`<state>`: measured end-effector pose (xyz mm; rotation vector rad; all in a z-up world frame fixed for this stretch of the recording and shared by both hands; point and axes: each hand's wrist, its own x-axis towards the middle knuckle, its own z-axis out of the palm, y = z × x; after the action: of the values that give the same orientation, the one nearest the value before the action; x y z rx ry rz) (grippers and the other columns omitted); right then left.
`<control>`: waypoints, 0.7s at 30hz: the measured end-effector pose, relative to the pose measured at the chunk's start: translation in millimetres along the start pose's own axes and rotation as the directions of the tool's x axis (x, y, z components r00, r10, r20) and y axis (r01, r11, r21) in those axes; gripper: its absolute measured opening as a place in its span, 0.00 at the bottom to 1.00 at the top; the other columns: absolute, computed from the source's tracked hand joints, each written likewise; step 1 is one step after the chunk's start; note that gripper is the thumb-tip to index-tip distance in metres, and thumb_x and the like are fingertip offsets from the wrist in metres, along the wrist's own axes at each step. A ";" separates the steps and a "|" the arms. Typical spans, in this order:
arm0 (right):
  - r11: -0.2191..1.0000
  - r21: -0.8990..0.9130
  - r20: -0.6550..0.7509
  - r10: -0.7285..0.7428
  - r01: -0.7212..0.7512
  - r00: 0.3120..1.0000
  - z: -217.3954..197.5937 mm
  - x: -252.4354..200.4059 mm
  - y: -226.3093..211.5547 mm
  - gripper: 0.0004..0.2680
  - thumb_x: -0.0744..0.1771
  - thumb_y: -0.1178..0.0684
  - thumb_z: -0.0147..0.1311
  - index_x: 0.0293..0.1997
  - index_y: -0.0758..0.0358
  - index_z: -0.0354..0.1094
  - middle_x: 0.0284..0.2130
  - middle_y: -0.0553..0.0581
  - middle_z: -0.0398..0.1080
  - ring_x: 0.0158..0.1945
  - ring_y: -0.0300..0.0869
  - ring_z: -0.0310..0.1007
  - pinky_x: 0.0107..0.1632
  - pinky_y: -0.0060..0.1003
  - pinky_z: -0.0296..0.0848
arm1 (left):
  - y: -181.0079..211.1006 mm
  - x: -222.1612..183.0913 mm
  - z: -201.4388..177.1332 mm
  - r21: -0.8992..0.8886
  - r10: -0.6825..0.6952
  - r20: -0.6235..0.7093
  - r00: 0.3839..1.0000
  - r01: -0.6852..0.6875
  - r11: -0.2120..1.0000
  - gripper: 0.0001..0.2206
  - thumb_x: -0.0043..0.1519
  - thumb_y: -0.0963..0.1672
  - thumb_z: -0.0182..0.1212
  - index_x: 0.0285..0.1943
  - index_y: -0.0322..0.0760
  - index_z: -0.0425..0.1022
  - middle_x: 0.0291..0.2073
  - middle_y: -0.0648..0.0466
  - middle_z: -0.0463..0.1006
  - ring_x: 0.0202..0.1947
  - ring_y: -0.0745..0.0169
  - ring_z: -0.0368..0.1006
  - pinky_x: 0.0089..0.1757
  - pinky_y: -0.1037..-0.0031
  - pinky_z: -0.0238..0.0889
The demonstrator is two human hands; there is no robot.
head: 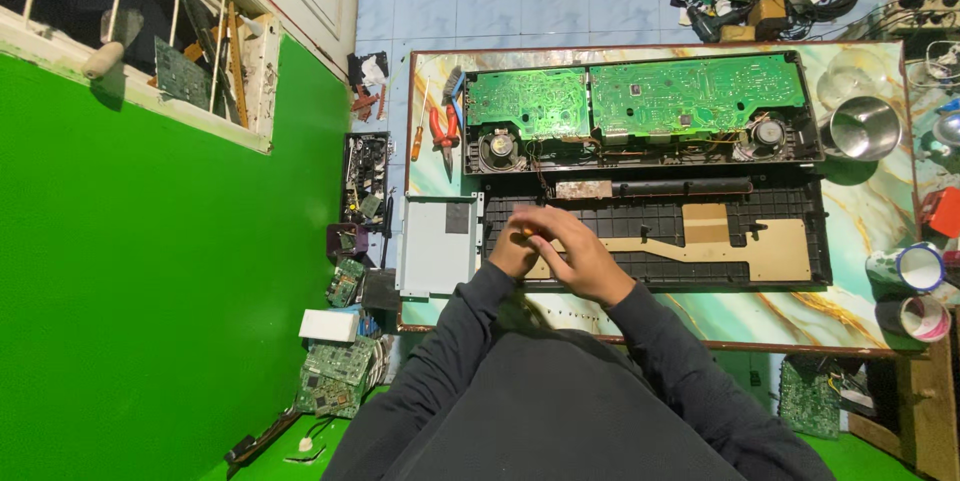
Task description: The person uses a screwdriver to work on internal components of an electronic device, handling wires and a circuit board by hand.
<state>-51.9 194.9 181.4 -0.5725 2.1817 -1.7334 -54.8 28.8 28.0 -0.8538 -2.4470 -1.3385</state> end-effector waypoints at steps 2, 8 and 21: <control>0.946 -0.263 -0.046 -0.206 0.187 0.977 -2.9 5.5 9.0 0.14 0.65 0.57 0.58 0.57 0.54 0.73 0.52 0.53 0.74 0.57 0.47 0.73 0.69 0.56 0.59 | 1.3 -1.6 -0.7 -0.427 -0.351 0.100 0.931 0.359 0.830 0.06 0.62 0.39 0.59 0.45 0.29 0.79 0.36 0.45 0.81 0.38 0.59 0.75 0.39 0.71 0.68; 0.851 -0.491 -0.193 -0.316 0.187 0.929 6.5 1.6 23.3 0.14 0.62 0.55 0.67 0.53 0.52 0.75 0.44 0.50 0.78 0.53 0.46 0.74 0.73 0.67 0.44 | 49.7 15.3 -12.7 -0.449 -0.552 -0.043 0.833 0.477 0.755 0.04 0.63 0.38 0.58 0.43 0.28 0.74 0.34 0.49 0.77 0.34 0.59 0.75 0.38 0.72 0.68; 0.942 -0.269 -0.041 -0.220 0.202 0.975 -0.5 -8.5 0.6 0.13 0.67 0.53 0.55 0.58 0.63 0.71 0.53 0.59 0.73 0.60 0.53 0.70 0.62 0.46 0.68 | 13.8 -17.9 33.3 -0.102 -0.260 0.008 0.966 0.259 0.960 0.08 0.60 0.43 0.62 0.45 0.37 0.78 0.41 0.48 0.80 0.42 0.51 0.78 0.42 0.63 0.71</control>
<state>-44.8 199.6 180.8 -0.8512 2.5026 -1.5918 -29.6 55.2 10.9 -0.5620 -2.5754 -1.5634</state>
